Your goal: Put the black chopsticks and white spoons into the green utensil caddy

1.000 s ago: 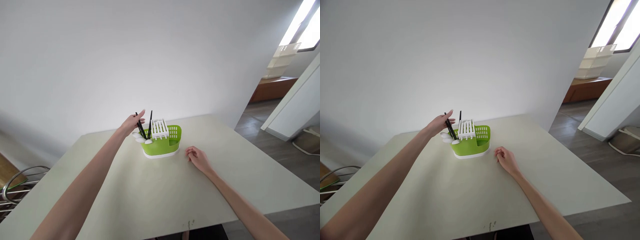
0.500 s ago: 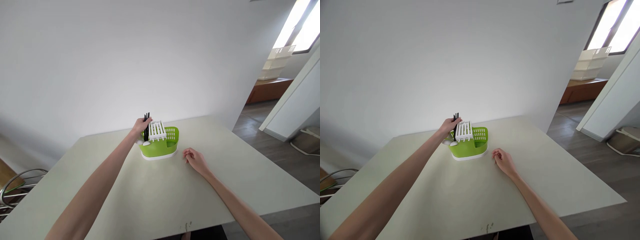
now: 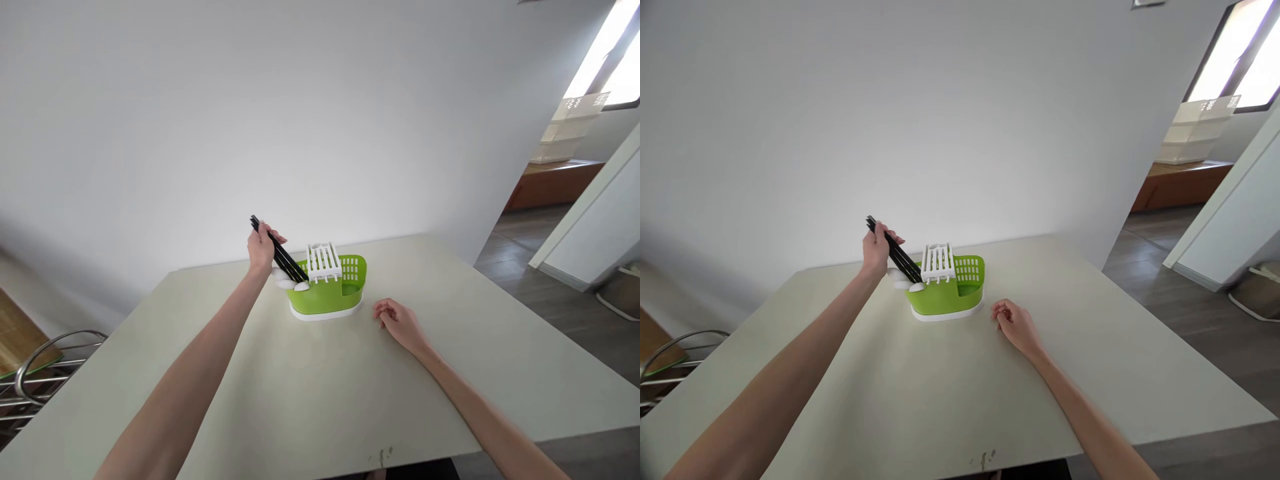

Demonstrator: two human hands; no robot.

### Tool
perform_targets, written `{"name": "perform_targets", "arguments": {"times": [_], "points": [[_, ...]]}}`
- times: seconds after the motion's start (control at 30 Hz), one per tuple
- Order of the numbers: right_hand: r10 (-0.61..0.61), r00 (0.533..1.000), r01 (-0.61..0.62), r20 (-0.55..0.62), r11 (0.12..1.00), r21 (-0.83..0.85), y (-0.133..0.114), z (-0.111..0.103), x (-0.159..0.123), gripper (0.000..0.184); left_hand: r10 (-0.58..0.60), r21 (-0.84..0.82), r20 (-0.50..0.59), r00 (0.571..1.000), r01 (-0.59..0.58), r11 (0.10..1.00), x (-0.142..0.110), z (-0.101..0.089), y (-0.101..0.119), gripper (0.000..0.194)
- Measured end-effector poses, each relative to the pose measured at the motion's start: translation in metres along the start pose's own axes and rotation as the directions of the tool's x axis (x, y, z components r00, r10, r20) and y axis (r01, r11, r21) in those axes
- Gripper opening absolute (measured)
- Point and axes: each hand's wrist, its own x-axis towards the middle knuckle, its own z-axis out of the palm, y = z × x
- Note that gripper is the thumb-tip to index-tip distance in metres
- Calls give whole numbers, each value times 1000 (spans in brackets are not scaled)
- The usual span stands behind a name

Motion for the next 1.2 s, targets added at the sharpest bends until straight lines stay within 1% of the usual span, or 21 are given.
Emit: {"name": "perform_targets", "arguments": {"times": [0.07,0.13,0.23,0.3,0.37,0.43,0.5,0.6,0.7,0.77,0.83,0.93,1.03,1.1,1.2], "points": [[-1,1000,1,2,1000,0,1,0,0,21,-17,-162,-164,986,-9,987,12,-7,8,34],[2,1000,-2,4,1000,-2,1,0,0,22,-73,-307,-292,954,-21,951,27,-19,18,34],[4,1000,-4,4,1000,-7,3,0,0,21,-175,-465,-406,897,-38,885,49,-49,32,35],[0,1000,0,7,1000,-9,4,0,0,22,-230,-506,-437,869,-26,862,60,-75,39,35],[-4,1000,4,10,1000,-12,5,0,-1,22,-276,-474,-426,862,47,879,64,-104,42,34],[-4,1000,4,11,1000,-18,6,0,-2,23,-296,-436,-424,856,94,895,62,-130,43,32],[-3,1000,3,10,1000,-24,7,0,-2,23,-315,-389,-411,856,148,909,55,-154,41,32],[-4,1000,5,11,999,-33,7,-1,-3,23,-375,-278,-337,863,290,916,38,-183,34,34],[-2,1000,3,17,999,-44,8,-2,-4,23,-456,-103,-246,855,445,889,19,-207,23,34],[0,1000,1,22,999,-51,9,-3,-5,24,-489,40,-210,847,507,861,7,-222,16,33],[2,1000,0,24,998,-57,10,-4,-6,24,-500,195,-190,845,531,824,-4,-235,10,33],[2,1000,0,24,998,-64,10,-4,-7,24,-500,433,-167,850,519,737,-19,-252,3,32],[-3,1000,4,25,998,-68,10,-4,-7,24,-481,643,-154,863,457,615,-30,-263,-3,31],[-2,1000,3,19,997,-73,9,-5,-8,23,-451,764,-157,879,397,508,-36,-267,-9,33],[-2,1000,3,12,997,-80,9,-5,-8,23,-386,899,-172,907,304,315,-44,-270,-21,33]]}}
